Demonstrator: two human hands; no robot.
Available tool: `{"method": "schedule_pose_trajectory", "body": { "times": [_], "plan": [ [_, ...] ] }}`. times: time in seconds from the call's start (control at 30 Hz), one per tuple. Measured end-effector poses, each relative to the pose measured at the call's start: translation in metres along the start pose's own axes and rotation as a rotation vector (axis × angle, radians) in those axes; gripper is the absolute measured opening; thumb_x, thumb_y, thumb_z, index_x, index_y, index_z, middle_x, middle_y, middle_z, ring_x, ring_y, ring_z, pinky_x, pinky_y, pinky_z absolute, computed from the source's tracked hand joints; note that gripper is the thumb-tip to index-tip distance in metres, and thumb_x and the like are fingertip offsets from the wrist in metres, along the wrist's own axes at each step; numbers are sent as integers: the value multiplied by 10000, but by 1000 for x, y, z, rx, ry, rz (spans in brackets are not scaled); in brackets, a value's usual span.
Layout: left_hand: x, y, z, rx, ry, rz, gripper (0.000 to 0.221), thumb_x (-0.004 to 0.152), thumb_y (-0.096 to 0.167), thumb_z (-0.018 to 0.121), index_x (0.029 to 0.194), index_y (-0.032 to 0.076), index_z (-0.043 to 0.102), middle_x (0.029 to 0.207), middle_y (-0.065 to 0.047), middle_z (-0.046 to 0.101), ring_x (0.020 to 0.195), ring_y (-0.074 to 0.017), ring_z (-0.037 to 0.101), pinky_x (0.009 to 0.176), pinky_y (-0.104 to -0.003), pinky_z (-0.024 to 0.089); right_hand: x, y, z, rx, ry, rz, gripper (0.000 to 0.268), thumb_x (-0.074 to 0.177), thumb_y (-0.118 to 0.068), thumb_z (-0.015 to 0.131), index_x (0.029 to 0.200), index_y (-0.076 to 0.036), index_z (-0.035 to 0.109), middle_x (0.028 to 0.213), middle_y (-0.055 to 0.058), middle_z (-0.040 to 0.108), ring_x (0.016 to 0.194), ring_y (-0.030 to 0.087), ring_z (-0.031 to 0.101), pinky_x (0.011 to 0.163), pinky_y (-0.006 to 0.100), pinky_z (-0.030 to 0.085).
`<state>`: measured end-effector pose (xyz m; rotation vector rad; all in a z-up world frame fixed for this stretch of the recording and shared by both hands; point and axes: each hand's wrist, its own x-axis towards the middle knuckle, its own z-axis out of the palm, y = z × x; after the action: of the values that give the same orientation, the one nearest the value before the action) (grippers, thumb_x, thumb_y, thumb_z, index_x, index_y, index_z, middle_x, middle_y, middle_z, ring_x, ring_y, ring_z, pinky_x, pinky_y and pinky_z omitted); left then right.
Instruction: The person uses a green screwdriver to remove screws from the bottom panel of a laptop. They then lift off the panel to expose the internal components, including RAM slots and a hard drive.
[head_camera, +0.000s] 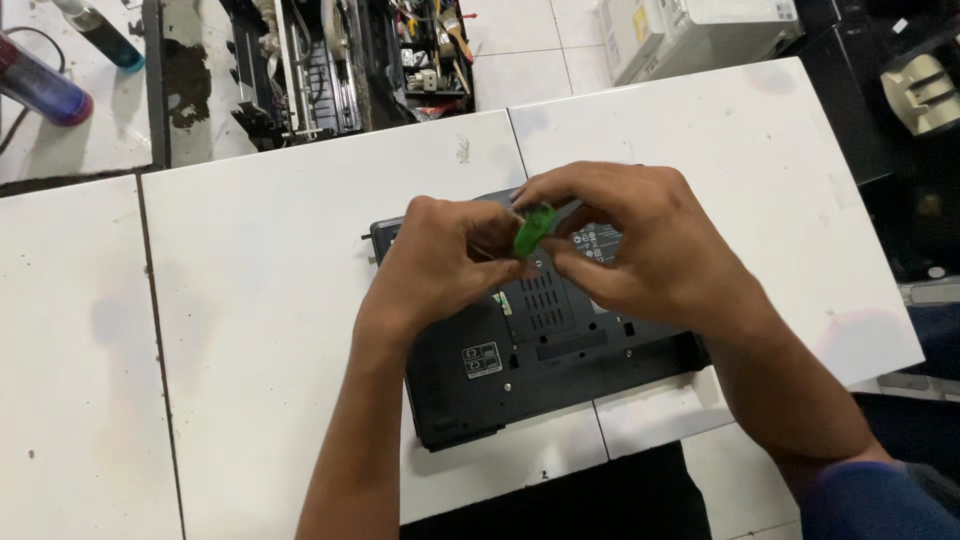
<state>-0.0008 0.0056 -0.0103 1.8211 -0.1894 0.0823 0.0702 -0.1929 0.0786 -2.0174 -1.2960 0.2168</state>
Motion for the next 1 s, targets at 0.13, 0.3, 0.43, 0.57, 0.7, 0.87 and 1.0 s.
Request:
{"method": "schedule_pose_trajectory", "body": {
  "times": [0.13, 0.3, 0.43, 0.57, 0.7, 0.87, 1.0],
  "plan": [
    [4, -12, 7, 141, 103, -41, 473, 650, 209, 1073, 761, 122, 622, 680, 28, 685, 628, -55, 594, 554, -254, 489, -8, 9, 9, 35, -45, 26, 553, 801, -43, 910, 1305, 9, 688, 1147, 161, 754, 981, 235, 811, 965, 320, 695],
    [4, -5, 5, 82, -52, 38, 445, 751, 324, 957, 1099, 115, 774, 897, -17, 801, 776, -112, 738, 697, -263, 637, -17, 12, 14, 5, 92, 52, 434, 893, 21, 836, 1308, -12, 711, 1172, 169, 784, 1034, 251, 792, 901, 314, 673],
    [0, 4, -4, 45, -126, 45, 144, 942, 183, 783, 1060, 113, 825, 853, 3, 827, 765, -39, 725, 670, -238, 570, -16, 9, 13, 58, 111, 142, 518, 860, -21, 885, 1282, -36, 584, 1144, 184, 797, 1115, 289, 821, 979, 351, 688],
    [-1, 4, -2, 27, -46, -60, 275, 742, 112, 972, 875, 99, 732, 799, -25, 824, 719, -66, 769, 664, -228, 629, -15, 11, 14, -4, 136, -71, 424, 843, -43, 934, 1219, -2, 743, 1114, 175, 776, 951, 250, 790, 847, 327, 685],
    [0, -1, 1, 67, 13, -55, 412, 629, 155, 1048, 786, 116, 669, 699, 19, 742, 682, -15, 688, 571, -219, 574, -12, 9, 12, -50, 78, -143, 410, 857, -59, 927, 1237, -78, 774, 1092, 131, 774, 944, 224, 772, 814, 330, 648],
    [-3, 10, -7, 47, -87, -39, 70, 849, 79, 817, 906, 78, 776, 810, -16, 811, 741, -57, 740, 672, -240, 638, -7, 4, 5, 32, 56, -99, 314, 902, 27, 795, 1194, -40, 699, 1102, 100, 794, 904, 215, 793, 833, 317, 676],
    [-1, 2, -6, 176, 56, -25, 177, 692, 26, 846, 848, 92, 799, 711, 2, 787, 652, -25, 673, 574, -209, 550, -10, 8, 10, 22, 84, -159, 305, 906, -105, 886, 1194, -89, 786, 1153, 155, 753, 960, 250, 772, 811, 345, 646]
  ]
}}
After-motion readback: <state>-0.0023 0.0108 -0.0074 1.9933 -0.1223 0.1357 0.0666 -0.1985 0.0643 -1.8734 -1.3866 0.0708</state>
